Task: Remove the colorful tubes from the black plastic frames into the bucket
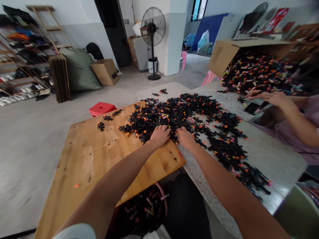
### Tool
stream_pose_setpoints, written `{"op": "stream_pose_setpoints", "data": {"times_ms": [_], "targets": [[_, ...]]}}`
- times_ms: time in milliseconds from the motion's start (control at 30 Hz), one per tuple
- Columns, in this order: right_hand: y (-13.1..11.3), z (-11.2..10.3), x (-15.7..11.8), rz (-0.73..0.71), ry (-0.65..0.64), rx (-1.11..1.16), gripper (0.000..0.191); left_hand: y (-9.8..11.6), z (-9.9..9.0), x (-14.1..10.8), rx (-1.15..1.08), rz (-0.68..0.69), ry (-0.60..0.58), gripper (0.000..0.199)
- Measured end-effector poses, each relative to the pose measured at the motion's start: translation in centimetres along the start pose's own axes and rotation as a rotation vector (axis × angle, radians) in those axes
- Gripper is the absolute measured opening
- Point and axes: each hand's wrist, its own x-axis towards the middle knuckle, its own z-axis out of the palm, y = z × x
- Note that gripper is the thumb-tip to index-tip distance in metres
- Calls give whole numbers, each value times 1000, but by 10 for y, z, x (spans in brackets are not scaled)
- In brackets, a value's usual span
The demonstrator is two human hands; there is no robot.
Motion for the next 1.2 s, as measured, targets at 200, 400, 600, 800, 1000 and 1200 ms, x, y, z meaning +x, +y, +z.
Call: {"op": "stream_pose_setpoints", "data": {"times_ms": [200,400,600,800,1000,1200], "targets": [[3,4,-7,195,-23,-98,31,-15,-3,-29,-260,-133,65,39],[7,0,-14,244,-17,-107,31,-10,-17,-71,-379,-211,174,42],[4,-7,-47,177,156,500,25,1,-36,-100,-371,-13,290,31],[-37,-15,-95,-24,99,1201,39,20,-61,-113,-333,115,308,28],[-56,-5,-109,27,120,1439,43,28,-78,-118,-262,156,244,38],[-58,1,-112,70,128,1428,35,29,-80,-122,-228,175,255,39]]}}
